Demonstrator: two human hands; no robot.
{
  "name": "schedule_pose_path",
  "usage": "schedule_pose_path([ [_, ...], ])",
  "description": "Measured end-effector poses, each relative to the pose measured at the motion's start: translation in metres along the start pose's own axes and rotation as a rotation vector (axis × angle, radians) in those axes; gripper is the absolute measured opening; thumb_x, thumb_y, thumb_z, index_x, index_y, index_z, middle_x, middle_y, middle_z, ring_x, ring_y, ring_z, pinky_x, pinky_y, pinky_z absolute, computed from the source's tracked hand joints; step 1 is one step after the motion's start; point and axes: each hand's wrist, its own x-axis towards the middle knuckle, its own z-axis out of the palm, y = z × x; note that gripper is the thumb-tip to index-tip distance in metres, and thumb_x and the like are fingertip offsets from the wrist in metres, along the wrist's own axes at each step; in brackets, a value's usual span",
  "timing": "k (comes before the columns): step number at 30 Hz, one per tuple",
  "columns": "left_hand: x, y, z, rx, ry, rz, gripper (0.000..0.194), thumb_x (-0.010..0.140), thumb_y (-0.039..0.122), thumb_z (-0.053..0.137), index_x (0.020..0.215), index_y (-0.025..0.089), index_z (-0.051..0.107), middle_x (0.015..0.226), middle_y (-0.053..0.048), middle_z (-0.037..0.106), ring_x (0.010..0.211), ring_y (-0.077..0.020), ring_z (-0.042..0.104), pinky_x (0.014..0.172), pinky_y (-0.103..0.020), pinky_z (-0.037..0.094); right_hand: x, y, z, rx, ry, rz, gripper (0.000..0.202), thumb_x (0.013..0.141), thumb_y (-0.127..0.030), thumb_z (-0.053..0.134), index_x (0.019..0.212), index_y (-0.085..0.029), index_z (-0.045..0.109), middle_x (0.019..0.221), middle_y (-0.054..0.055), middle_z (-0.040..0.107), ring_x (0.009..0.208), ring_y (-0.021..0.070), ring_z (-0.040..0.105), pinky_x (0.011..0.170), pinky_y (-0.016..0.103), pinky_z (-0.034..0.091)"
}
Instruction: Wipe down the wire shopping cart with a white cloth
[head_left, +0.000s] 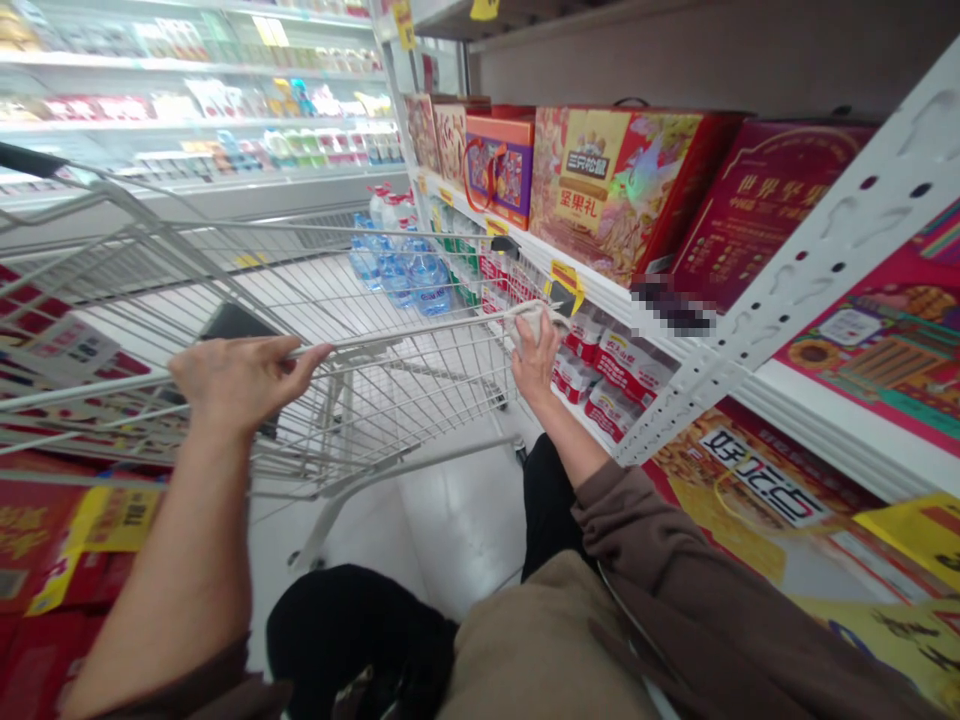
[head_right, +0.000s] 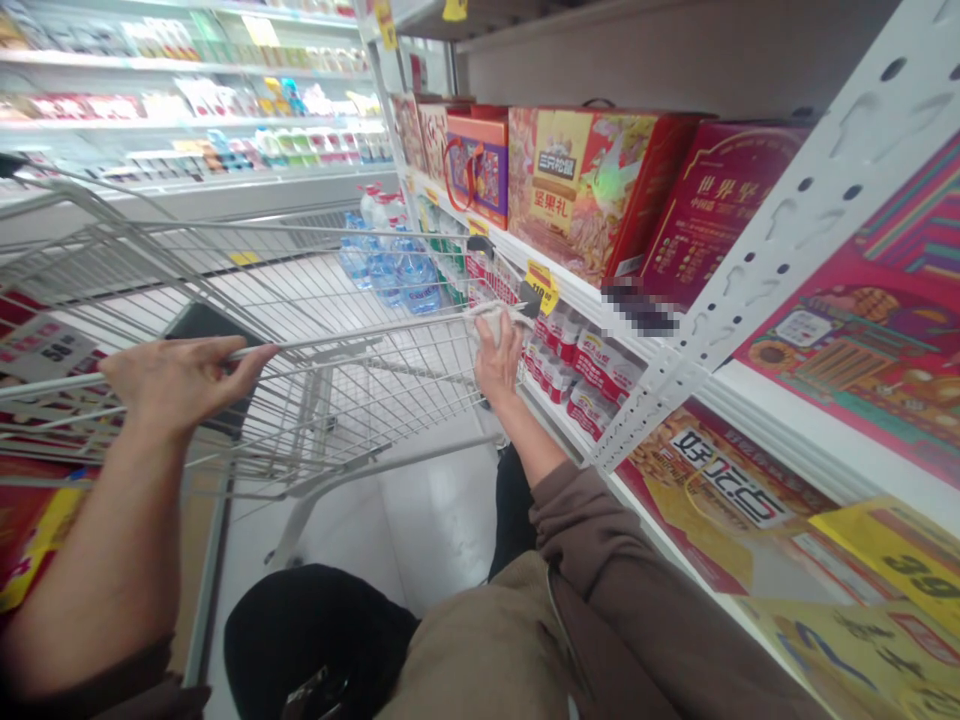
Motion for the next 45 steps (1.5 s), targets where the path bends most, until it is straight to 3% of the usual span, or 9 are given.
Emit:
schedule_pose_path([
  [7,-0.002,-0.002,0.000,0.001,0.019,0.037,0.073,0.084,0.085,0.019,0.065,0.028,0.060,0.065,-0.011,0.065,0.094,-0.0329,0.066,0.074,-0.041,0.018,-0.063,0.013,0.001,-0.014,-0.199,0.005,0.054,0.082,-0.003,0.055,0.127,-0.028,0.070,0.146,0.012,0.055,0.129,0.0269,0.051,0.110,0.046,0.048],
  [15,0.001,-0.005,0.005,0.080,0.055,0.038,0.071,0.087,0.083,0.023,0.067,0.024,0.057,0.063,-0.006,0.054,0.072,-0.0255,0.055,0.071,-0.033,0.018,0.005,-0.020,-0.010,-0.030,0.001,0.025,0.066,0.088,-0.010,0.055,0.152,-0.027,0.050,0.167,0.013,0.030,0.148,0.0310,0.032,0.120,0.051,0.038],
  [19,0.002,-0.006,0.007,0.136,0.083,0.063,0.070,0.090,0.082,0.021,0.069,0.024,0.055,0.063,-0.005,0.050,0.068,-0.0238,0.051,0.067,-0.030,0.016,-0.024,-0.020,-0.001,-0.075,-0.116,0.054,0.060,0.091,-0.011,0.054,0.150,-0.025,0.053,0.163,0.016,0.037,0.142,0.0300,0.040,0.117,0.051,0.042],
  [23,0.003,-0.006,0.009,0.141,0.096,0.058,0.070,0.090,0.082,0.025,0.071,0.023,0.058,0.064,-0.004,0.051,0.067,-0.0225,0.050,0.067,-0.029,0.016,-0.050,-0.002,-0.013,-0.087,-0.307,0.047,0.063,0.085,-0.004,0.053,0.141,-0.031,0.062,0.155,0.012,0.049,0.130,0.0278,0.050,0.107,0.046,0.049],
  [27,0.004,-0.004,0.009,0.135,0.095,0.050,0.074,0.090,0.083,0.023,0.074,0.023,0.062,0.063,-0.004,0.051,0.066,-0.0214,0.047,0.067,-0.029,0.016,-0.018,-0.012,-0.029,-0.060,-0.117,0.074,0.061,0.086,-0.009,0.054,0.145,-0.024,0.056,0.156,0.016,0.042,0.137,0.0290,0.044,0.113,0.047,0.045],
  [31,0.002,-0.003,0.006,0.137,0.085,0.048,0.073,0.091,0.083,0.023,0.071,0.023,0.061,0.062,-0.003,0.049,0.065,-0.0199,0.045,0.067,-0.028,0.015,0.018,-0.044,-0.017,-0.006,0.005,-0.015,0.056,0.091,-0.011,0.053,0.144,-0.027,0.053,0.160,0.014,0.034,0.147,0.0282,0.034,0.118,0.052,0.039],
  [36,0.000,-0.004,0.007,0.157,0.085,0.069,0.071,0.093,0.080,0.027,0.073,0.022,0.063,0.067,-0.005,0.058,0.070,-0.0211,0.052,0.067,-0.029,0.016,-0.024,-0.050,0.011,-0.084,-0.162,0.053,0.042,0.094,-0.011,0.050,0.130,-0.027,0.063,0.150,0.016,0.047,0.137,0.0292,0.044,0.110,0.054,0.044],
  [40,0.002,-0.004,0.011,0.160,0.098,0.057,0.071,0.093,0.079,0.027,0.080,0.022,0.067,0.073,-0.008,0.067,0.074,-0.0239,0.058,0.065,-0.029,0.017,-0.064,-0.030,0.003,-0.084,-0.262,0.044,0.041,0.089,-0.008,0.055,0.122,-0.026,0.069,0.144,0.015,0.056,0.124,0.0276,0.051,0.101,0.046,0.050],
  [45,0.004,-0.003,0.012,0.170,0.099,0.041,0.077,0.093,0.082,0.023,0.083,0.022,0.070,0.073,-0.009,0.068,0.076,-0.0263,0.061,0.065,-0.030,0.016,-0.025,-0.036,-0.021,-0.027,-0.113,0.041,0.051,0.086,-0.008,0.057,0.134,-0.025,0.065,0.150,0.015,0.049,0.132,0.0282,0.048,0.110,0.045,0.046],
])
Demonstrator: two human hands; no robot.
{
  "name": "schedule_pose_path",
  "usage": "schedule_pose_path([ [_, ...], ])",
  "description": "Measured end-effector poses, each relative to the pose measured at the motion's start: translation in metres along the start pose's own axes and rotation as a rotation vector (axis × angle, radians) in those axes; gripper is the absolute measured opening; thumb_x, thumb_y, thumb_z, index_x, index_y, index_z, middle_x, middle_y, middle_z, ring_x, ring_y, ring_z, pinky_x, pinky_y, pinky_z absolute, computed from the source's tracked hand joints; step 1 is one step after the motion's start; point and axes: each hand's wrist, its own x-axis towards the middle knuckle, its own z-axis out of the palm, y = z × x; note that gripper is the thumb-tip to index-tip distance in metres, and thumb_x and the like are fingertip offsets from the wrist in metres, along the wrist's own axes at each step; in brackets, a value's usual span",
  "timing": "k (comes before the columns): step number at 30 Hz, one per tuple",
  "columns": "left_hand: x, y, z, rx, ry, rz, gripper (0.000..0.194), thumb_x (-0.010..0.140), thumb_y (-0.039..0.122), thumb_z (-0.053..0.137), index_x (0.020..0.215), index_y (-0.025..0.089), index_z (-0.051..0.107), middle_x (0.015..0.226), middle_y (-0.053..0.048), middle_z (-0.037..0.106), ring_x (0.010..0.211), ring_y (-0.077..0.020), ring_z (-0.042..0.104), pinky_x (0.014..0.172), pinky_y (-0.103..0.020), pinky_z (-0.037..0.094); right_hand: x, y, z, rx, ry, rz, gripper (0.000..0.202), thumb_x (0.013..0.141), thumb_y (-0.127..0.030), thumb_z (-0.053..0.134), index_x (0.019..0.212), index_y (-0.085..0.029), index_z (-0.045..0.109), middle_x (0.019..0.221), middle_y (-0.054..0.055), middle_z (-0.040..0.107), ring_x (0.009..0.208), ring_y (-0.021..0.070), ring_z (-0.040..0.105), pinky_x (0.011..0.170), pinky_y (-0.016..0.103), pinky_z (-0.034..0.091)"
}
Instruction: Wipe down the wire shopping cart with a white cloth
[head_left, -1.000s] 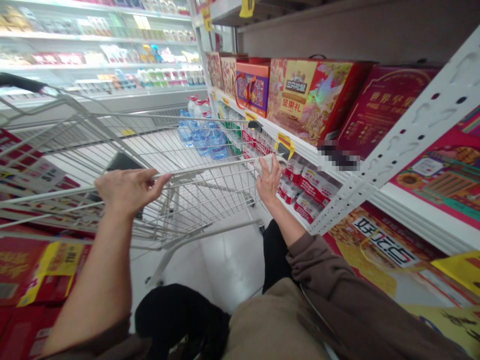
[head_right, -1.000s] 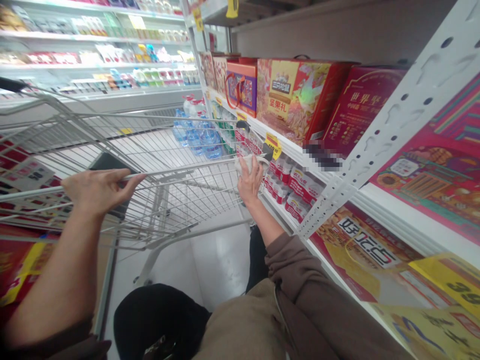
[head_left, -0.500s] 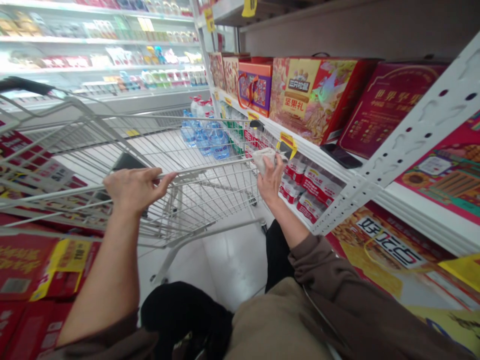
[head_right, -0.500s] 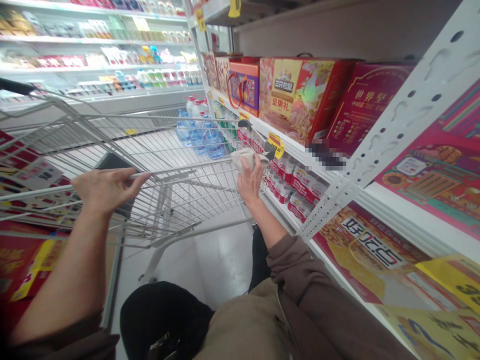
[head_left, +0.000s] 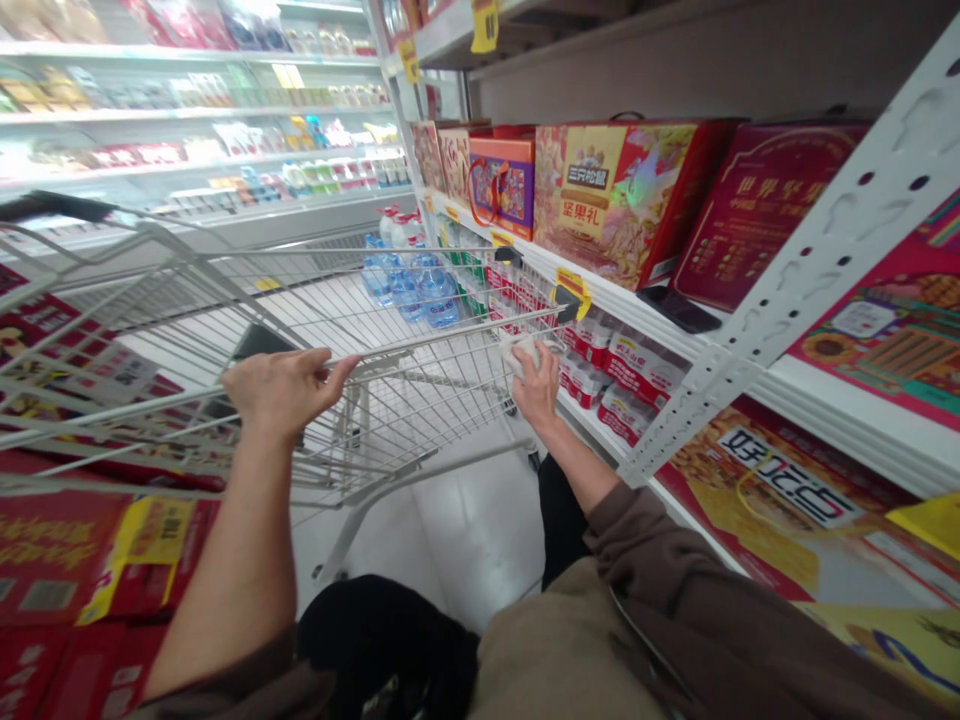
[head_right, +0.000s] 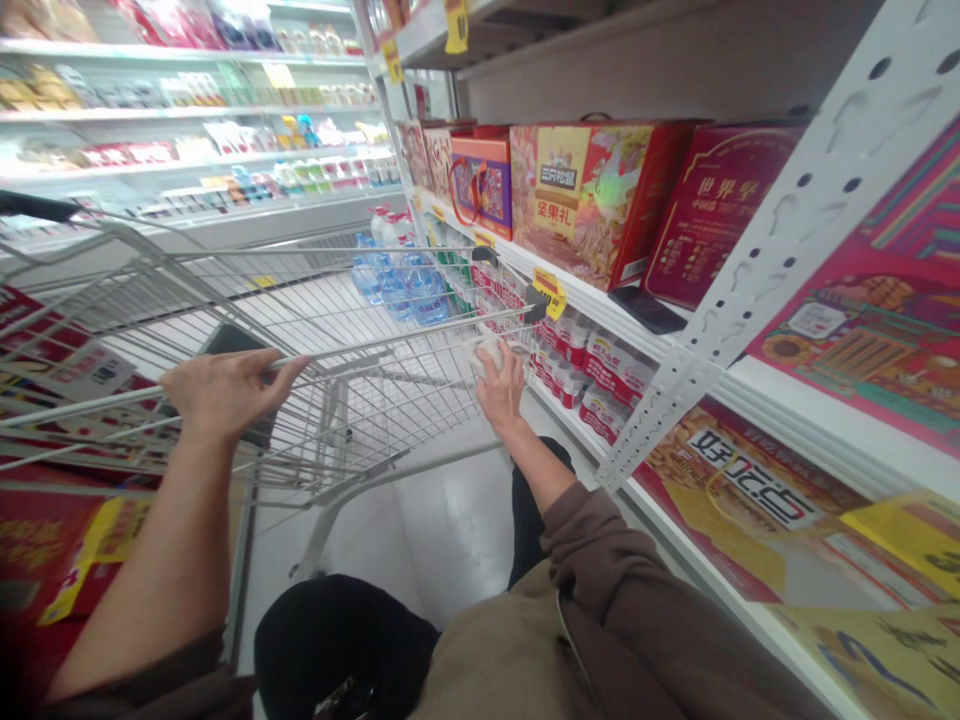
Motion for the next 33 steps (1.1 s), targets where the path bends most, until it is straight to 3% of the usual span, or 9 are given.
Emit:
schedule_pose_path([
  [5,-0.001,0.001,-0.005,-0.008,-0.020,0.002,0.075,0.092,0.081,0.025,0.080,0.022,0.069,0.074,-0.009,0.069,0.077,-0.0273,0.063,0.065,-0.030,0.018,0.036,-0.031,0.006,0.035,0.080,-0.050,0.053,0.093,-0.012,0.053,0.142,-0.031,0.058,0.156,0.014,0.042,0.140,0.0296,0.043,0.115,0.052,0.041],
  [9,-0.002,0.004,-0.009,0.007,-0.048,0.013,0.071,0.092,0.080,0.027,0.077,0.023,0.066,0.075,-0.010,0.070,0.078,-0.0287,0.065,0.065,-0.031,0.019,-0.003,-0.026,0.025,-0.019,-0.102,0.011,0.050,0.091,-0.010,0.052,0.135,-0.031,0.065,0.150,0.015,0.050,0.130,0.0294,0.048,0.108,0.051,0.046],
  [13,0.000,0.007,-0.009,0.015,-0.070,0.010,0.071,0.094,0.077,0.025,0.079,0.022,0.067,0.078,-0.012,0.071,0.080,-0.0304,0.065,0.065,-0.032,0.020,-0.032,-0.008,0.021,0.002,-0.190,-0.005,0.051,0.083,-0.005,0.057,0.124,-0.031,0.072,0.142,0.010,0.057,0.121,0.0272,0.052,0.099,0.042,0.051],
  [18,0.000,0.007,-0.010,0.002,-0.071,-0.003,0.069,0.093,0.078,0.030,0.079,0.022,0.066,0.077,-0.010,0.071,0.079,-0.0281,0.063,0.066,-0.031,0.020,0.019,-0.013,-0.011,0.023,0.093,0.090,0.051,0.088,-0.012,0.055,0.137,-0.025,0.064,0.151,0.014,0.047,0.135,0.0297,0.044,0.112,0.049,0.044],
  [20,-0.001,0.007,-0.011,0.001,-0.076,0.005,0.068,0.093,0.078,0.031,0.079,0.022,0.066,0.077,-0.010,0.070,0.078,-0.0271,0.062,0.067,-0.030,0.020,0.045,-0.031,-0.022,-0.013,0.097,0.180,0.060,0.090,-0.015,0.053,0.149,-0.025,0.052,0.160,0.015,0.037,0.140,0.0313,0.040,0.113,0.051,0.043],
  [23,-0.001,0.007,-0.012,0.008,-0.086,-0.002,0.066,0.092,0.078,0.033,0.078,0.022,0.066,0.076,-0.009,0.069,0.078,-0.0268,0.061,0.067,-0.031,0.020,0.059,-0.079,-0.030,-0.035,-0.083,0.240,0.070,0.089,-0.013,0.052,0.157,-0.031,0.042,0.166,0.013,0.031,0.134,0.0335,0.041,0.103,0.051,0.051],
  [27,-0.001,0.007,-0.014,-0.007,-0.092,-0.010,0.065,0.092,0.076,0.034,0.077,0.022,0.065,0.076,-0.009,0.068,0.078,-0.0264,0.060,0.068,-0.030,0.019,0.046,-0.136,-0.033,0.035,-0.174,-0.052,0.070,0.091,-0.015,0.052,0.155,-0.040,0.043,0.166,0.007,0.036,0.126,0.0330,0.044,0.092,0.048,0.058],
  [30,-0.002,0.007,-0.016,-0.037,-0.097,0.000,0.065,0.093,0.076,0.034,0.076,0.021,0.064,0.076,-0.010,0.068,0.078,-0.0263,0.060,0.069,-0.030,0.020,0.048,-0.117,-0.039,0.050,-0.176,-0.138,0.070,0.089,-0.016,0.055,0.154,-0.043,0.045,0.163,0.005,0.041,0.122,0.0314,0.046,0.084,0.043,0.060],
  [33,-0.004,0.008,-0.015,-0.058,-0.091,0.002,0.063,0.093,0.075,0.035,0.077,0.021,0.065,0.077,-0.011,0.069,0.079,-0.0278,0.061,0.069,-0.031,0.022,0.069,-0.057,-0.047,-0.010,-0.159,0.111,0.067,0.088,-0.015,0.057,0.151,-0.040,0.050,0.161,0.008,0.042,0.123,0.0337,0.048,0.084,0.046,0.059],
])
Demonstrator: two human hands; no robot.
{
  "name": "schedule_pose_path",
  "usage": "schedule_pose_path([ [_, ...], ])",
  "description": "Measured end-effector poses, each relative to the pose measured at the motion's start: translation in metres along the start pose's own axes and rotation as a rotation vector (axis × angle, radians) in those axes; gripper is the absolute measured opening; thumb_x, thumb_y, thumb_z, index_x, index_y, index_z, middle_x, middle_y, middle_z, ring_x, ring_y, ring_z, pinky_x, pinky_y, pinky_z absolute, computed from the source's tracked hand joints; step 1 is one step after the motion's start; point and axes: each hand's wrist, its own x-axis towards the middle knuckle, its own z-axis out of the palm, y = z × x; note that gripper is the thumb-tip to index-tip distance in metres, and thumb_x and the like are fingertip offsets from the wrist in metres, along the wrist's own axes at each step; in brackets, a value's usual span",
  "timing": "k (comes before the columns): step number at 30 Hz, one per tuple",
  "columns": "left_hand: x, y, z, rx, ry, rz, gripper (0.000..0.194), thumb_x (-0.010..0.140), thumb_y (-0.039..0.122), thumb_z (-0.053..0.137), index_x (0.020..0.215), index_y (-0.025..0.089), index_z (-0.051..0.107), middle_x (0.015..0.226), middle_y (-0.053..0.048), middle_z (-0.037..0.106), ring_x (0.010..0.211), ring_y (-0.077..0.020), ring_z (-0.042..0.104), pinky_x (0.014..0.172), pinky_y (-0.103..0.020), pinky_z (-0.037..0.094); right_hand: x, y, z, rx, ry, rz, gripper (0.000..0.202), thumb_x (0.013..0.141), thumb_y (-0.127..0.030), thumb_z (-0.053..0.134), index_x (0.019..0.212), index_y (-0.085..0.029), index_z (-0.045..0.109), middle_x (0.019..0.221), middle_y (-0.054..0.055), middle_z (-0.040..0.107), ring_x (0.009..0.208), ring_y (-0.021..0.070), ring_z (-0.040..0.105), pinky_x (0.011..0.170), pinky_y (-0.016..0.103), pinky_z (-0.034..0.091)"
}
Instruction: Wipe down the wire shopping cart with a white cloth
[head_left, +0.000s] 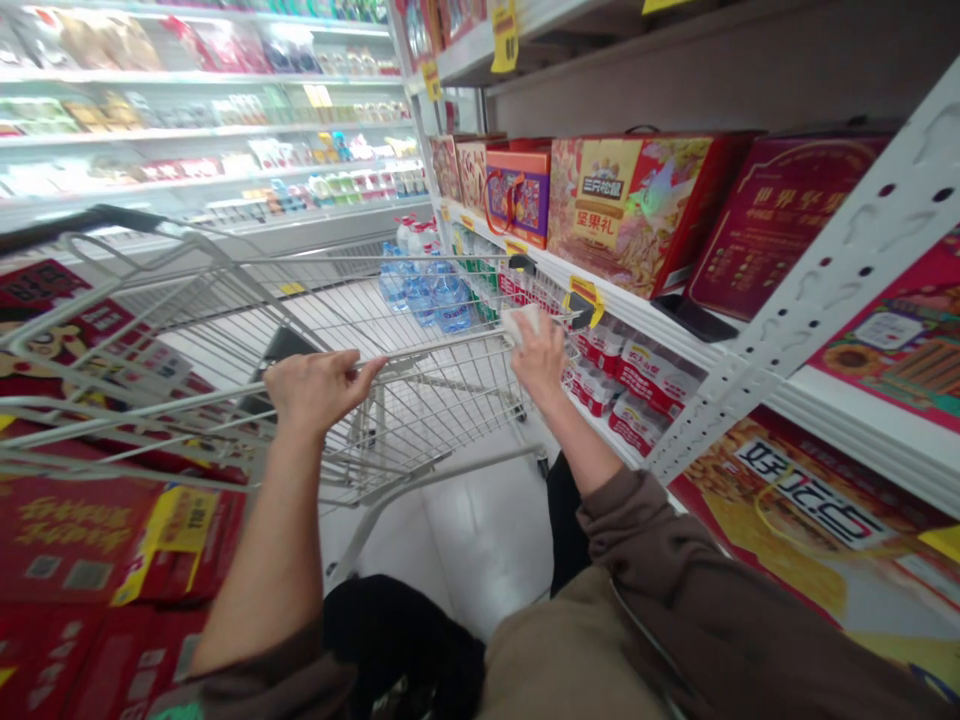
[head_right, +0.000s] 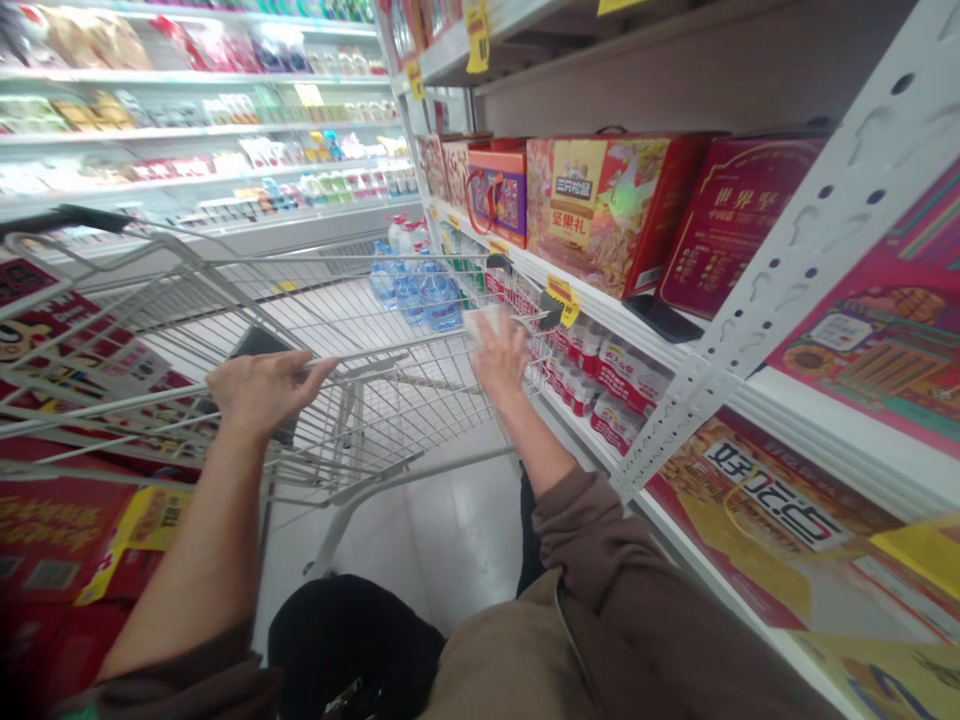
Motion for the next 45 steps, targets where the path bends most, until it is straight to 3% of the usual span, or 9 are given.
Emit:
schedule_pose_path([
  [3,0.000,0.005,0.003,0.008,0.016,-0.010,0.062,0.094,0.073,0.036,0.076,0.023,0.066,0.077,-0.012,0.070,0.079,-0.0302,0.064,0.067,-0.033,0.023,0.018,0.023,-0.005,0.003,0.022,0.197,0.063,0.087,-0.017,0.058,0.148,-0.035,0.054,0.159,0.011,0.044,0.126,0.0368,0.049,0.088,0.053,0.057],
  [9,0.003,0.023,0.004,0.012,0.019,0.035,0.060,0.098,0.068,0.034,0.082,0.023,0.069,0.082,-0.013,0.074,0.082,-0.0322,0.068,0.067,-0.034,0.027,-0.025,-0.085,0.014,0.055,-0.026,-0.124,0.066,0.089,-0.017,0.053,0.152,-0.038,0.047,0.162,0.011,0.041,0.121,0.0346,0.049,0.076,0.043,0.058],
  [11,-0.001,0.021,0.001,-0.004,0.036,0.111,0.057,0.100,0.065,0.034,0.087,0.023,0.069,0.087,-0.012,0.074,0.085,-0.0316,0.068,0.070,-0.035,0.030,-0.030,-0.095,0.013,0.066,-0.033,-0.233,0.067,0.089,-0.017,0.054,0.151,-0.040,0.048,0.159,0.009,0.045,0.117,0.0322,0.050,0.075,0.040,0.058],
  [15,-0.020,-0.004,-0.007,-0.071,0.131,0.237,0.043,0.103,0.054,0.035,0.106,0.026,0.067,0.104,-0.009,0.073,0.100,-0.0292,0.064,0.088,-0.039,0.036,0.001,-0.034,-0.002,0.043,-0.007,-0.069,0.064,0.083,-0.013,0.056,0.143,-0.035,0.059,0.146,0.011,0.055,0.113,0.0302,0.051,0.081,0.042,0.055],
  [19,-0.036,-0.026,-0.007,-0.090,0.218,0.111,0.037,0.104,0.047,0.036,0.096,0.027,0.067,0.100,-0.010,0.071,0.107,-0.0315,0.059,0.102,-0.048,0.029,0.027,-0.002,-0.007,0.007,0.026,0.111,0.056,0.084,-0.014,0.053,0.137,-0.029,0.064,0.130,0.013,0.059,0.111,0.0304,0.052,0.085,0.046,0.054],
  [26,-0.032,-0.010,0.004,-0.085,0.267,0.104,0.037,0.105,0.041,0.036,0.087,0.025,0.063,0.089,-0.007,0.072,0.093,-0.0284,0.057,0.101,-0.049,0.026,-0.043,-0.146,0.012,0.111,-0.028,-0.265,0.061,0.086,-0.015,0.051,0.144,-0.032,0.055,0.151,0.014,0.048,0.109,0.0315,0.050,0.072,0.041,0.056],
  [28,-0.033,-0.008,0.003,-0.087,0.289,0.097,0.036,0.105,0.040,0.036,0.088,0.025,0.064,0.088,-0.008,0.072,0.091,-0.0284,0.057,0.099,-0.048,0.027,-0.052,-0.161,0.010,0.141,-0.051,-0.313,0.062,0.087,-0.018,0.052,0.147,-0.034,0.053,0.148,0.013,0.050,0.107,0.0298,0.052,0.072,0.039,0.056],
  [37,-0.041,-0.003,0.003,-0.151,0.352,0.105,0.031,0.104,0.033,0.039,0.086,0.026,0.064,0.086,-0.005,0.072,0.091,-0.0275,0.060,0.101,-0.049,0.027,0.016,-0.066,-0.010,-0.031,-0.064,0.017,0.045,0.088,-0.018,0.052,0.130,-0.028,0.067,0.122,0.015,0.061,0.101,0.0286,0.060,0.079,0.042,0.051],
  [45,-0.052,0.005,-0.013,-0.131,0.261,0.185,0.031,0.101,0.020,0.039,0.112,0.025,0.068,0.104,-0.011,0.074,0.105,-0.0303,0.061,0.108,-0.052,0.029,-0.053,-0.168,-0.013,0.101,-0.071,-0.368,0.046,0.086,-0.017,0.054,0.129,-0.029,0.063,0.125,0.014,0.059,0.102,0.0275,0.054,0.068,0.034,0.049],
])
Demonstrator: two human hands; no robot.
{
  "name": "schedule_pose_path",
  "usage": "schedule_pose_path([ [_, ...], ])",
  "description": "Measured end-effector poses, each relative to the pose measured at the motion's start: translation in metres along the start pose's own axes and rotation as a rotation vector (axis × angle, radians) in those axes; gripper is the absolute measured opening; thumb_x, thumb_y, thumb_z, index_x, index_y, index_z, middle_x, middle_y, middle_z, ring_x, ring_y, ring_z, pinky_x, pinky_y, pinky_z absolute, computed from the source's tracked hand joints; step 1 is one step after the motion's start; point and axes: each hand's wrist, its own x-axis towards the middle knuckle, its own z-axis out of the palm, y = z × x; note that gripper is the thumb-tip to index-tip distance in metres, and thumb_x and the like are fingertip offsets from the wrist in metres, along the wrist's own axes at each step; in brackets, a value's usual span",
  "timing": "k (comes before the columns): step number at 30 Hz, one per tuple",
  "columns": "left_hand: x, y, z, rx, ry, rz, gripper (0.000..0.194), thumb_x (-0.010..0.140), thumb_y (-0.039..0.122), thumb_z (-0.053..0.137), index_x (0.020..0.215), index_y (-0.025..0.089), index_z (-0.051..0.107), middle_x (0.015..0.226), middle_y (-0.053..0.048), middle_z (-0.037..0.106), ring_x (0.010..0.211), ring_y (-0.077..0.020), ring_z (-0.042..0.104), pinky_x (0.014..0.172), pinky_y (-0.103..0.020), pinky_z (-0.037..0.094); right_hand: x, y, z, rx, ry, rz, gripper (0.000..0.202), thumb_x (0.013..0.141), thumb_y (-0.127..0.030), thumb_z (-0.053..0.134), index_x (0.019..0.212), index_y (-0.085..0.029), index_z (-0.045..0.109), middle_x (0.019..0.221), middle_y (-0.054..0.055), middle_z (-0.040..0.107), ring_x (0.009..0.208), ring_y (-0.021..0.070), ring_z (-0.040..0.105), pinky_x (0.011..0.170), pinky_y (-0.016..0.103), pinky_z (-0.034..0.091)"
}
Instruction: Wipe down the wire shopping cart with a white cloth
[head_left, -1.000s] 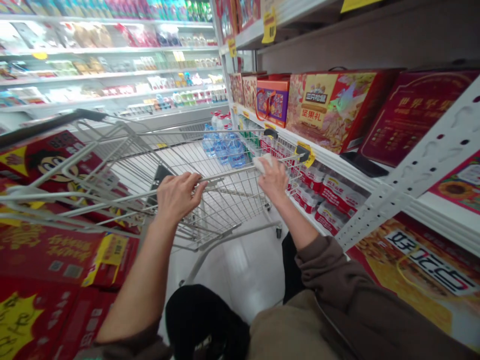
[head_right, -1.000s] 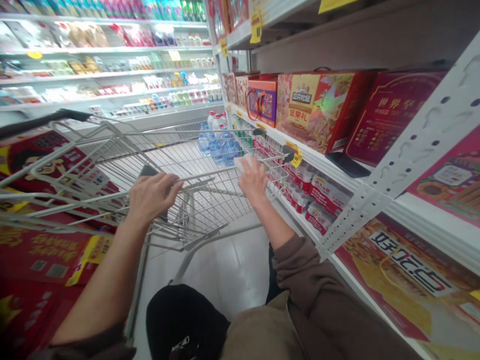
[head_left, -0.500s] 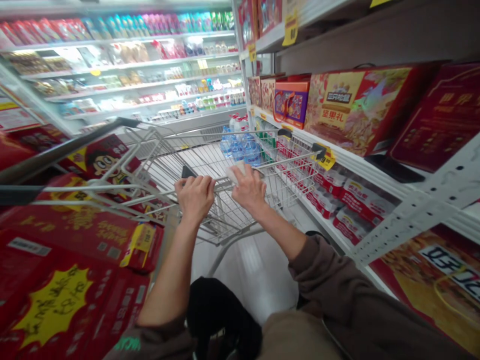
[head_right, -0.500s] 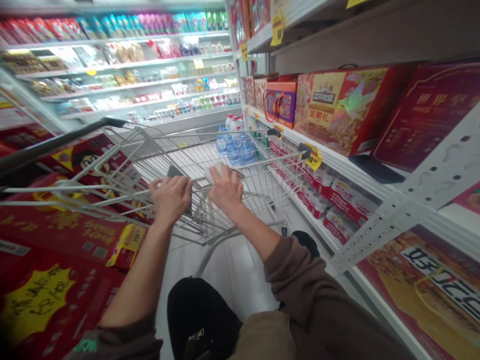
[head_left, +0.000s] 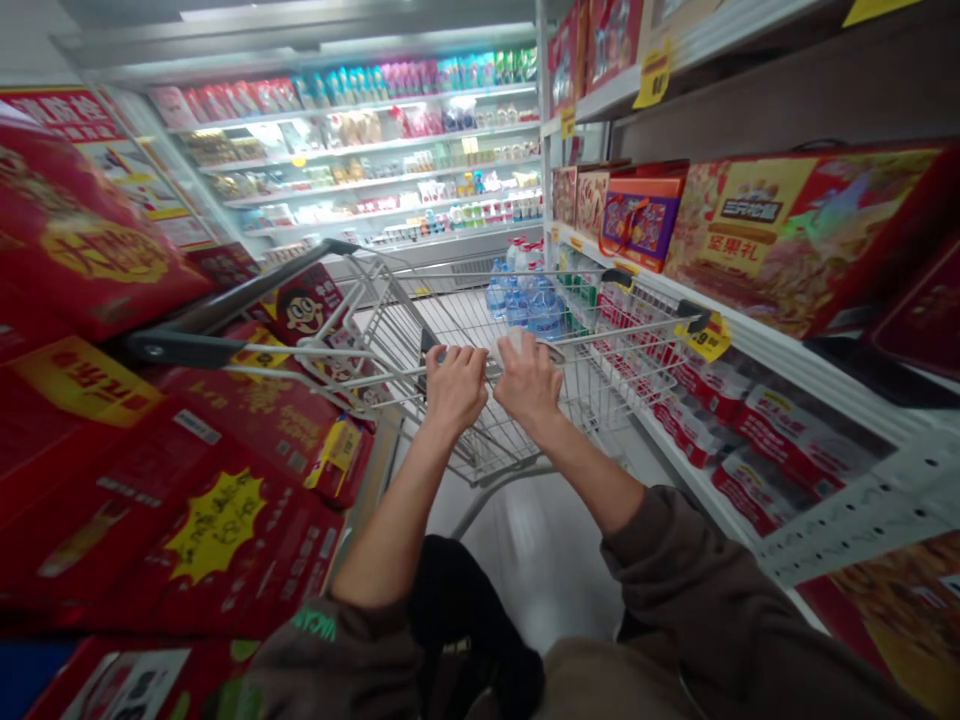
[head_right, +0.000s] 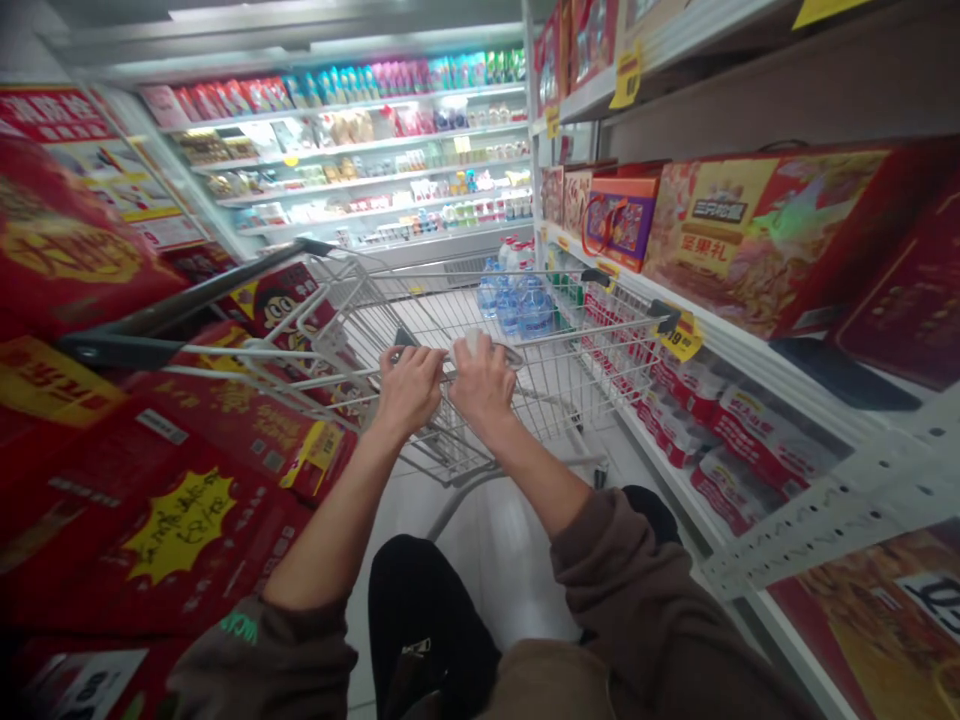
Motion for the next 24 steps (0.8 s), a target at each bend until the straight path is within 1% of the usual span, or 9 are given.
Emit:
schedule_pose_path([
  [2,-0.007,-0.011,-0.022,0.029,0.052,-0.027,0.035,0.101,0.021,0.040,0.126,0.027,0.065,0.114,-0.010,0.072,0.114,-0.0303,0.059,0.112,-0.052,0.028,0.002,0.011,-0.004,0.007,-0.043,-0.003,0.047,0.086,-0.018,0.055,0.130,-0.030,0.063,0.122,0.012,0.059,0.102,0.0274,0.054,0.069,0.034,0.049],
  [4,-0.017,-0.029,-0.047,0.084,0.172,-0.161,0.034,0.104,0.028,0.040,0.127,0.029,0.064,0.120,-0.009,0.070,0.125,-0.0316,0.053,0.115,-0.054,0.024,0.009,0.039,-0.008,-0.032,-0.055,0.074,0.047,0.085,-0.017,0.055,0.129,-0.030,0.064,0.122,0.012,0.059,0.103,0.0281,0.055,0.072,0.036,0.050],
  [6,-0.025,-0.050,-0.066,0.129,0.235,-0.282,0.030,0.105,0.034,0.040,0.117,0.027,0.067,0.123,-0.009,0.069,0.133,-0.0346,0.045,0.115,-0.060,0.020,0.018,0.063,-0.011,-0.089,-0.038,0.179,0.043,0.087,-0.016,0.053,0.127,-0.027,0.065,0.123,0.014,0.058,0.104,0.0294,0.056,0.074,0.039,0.050],
  [8,-0.030,-0.071,-0.074,0.125,0.189,-0.289,0.031,0.106,0.039,0.039,0.102,0.026,0.067,0.115,-0.007,0.069,0.133,-0.0334,0.043,0.114,-0.062,0.020,0.024,0.065,-0.012,-0.125,-0.031,0.245,0.040,0.088,-0.014,0.051,0.124,-0.022,0.066,0.124,0.017,0.058,0.105,0.0305,0.056,0.075,0.040,0.050],
  [10,-0.029,-0.084,-0.070,0.081,0.177,-0.275,0.036,0.106,0.041,0.038,0.087,0.025,0.064,0.100,-0.007,0.068,0.127,-0.0312,0.047,0.113,-0.060,0.023,0.022,0.040,-0.011,-0.124,-0.049,0.239,0.037,0.088,-0.012,0.051,0.121,-0.020,0.067,0.127,0.018,0.057,0.107,0.0306,0.055,0.075,0.038,0.051],
  [15,-0.023,-0.091,-0.052,-0.016,0.263,-0.269,0.038,0.104,0.041,0.038,0.074,0.025,0.055,0.088,-0.007,0.063,0.117,-0.0305,0.051,0.113,-0.056,0.028,0.001,-0.074,-0.004,-0.038,-0.074,-0.062,0.041,0.093,-0.017,0.047,0.132,-0.023,0.058,0.138,0.019,0.053,0.109,0.0303,0.053,0.069,0.034,0.054],
  [18,-0.024,-0.090,-0.054,-0.039,0.242,-0.274,0.034,0.102,0.041,0.041,0.075,0.025,0.054,0.090,-0.006,0.063,0.118,-0.0309,0.050,0.113,-0.055,0.030,-0.010,-0.096,0.001,0.014,-0.075,-0.181,0.046,0.094,-0.018,0.045,0.139,-0.025,0.054,0.144,0.019,0.050,0.111,0.0299,0.052,0.069,0.036,0.056],
  [21,-0.026,-0.089,-0.060,-0.034,0.205,-0.270,0.029,0.099,0.041,0.046,0.077,0.024,0.054,0.091,-0.005,0.062,0.117,-0.0305,0.049,0.115,-0.057,0.026,-0.012,-0.059,0.008,0.042,-0.068,-0.215,0.059,0.092,-0.017,0.050,0.149,-0.031,0.047,0.153,0.016,0.047,0.114,0.0304,0.051,0.073,0.038,0.058],
  [24,-0.027,-0.087,-0.061,-0.038,0.177,-0.281,0.026,0.098,0.038,0.048,0.077,0.024,0.054,0.093,-0.006,0.061,0.118,-0.0315,0.048,0.118,-0.059,0.019,-0.009,0.000,0.016,-0.013,0.005,-0.016,0.064,0.089,-0.015,0.053,0.151,-0.028,0.048,0.156,0.019,0.044,0.118,0.0340,0.051,0.075,0.041,0.059],
])
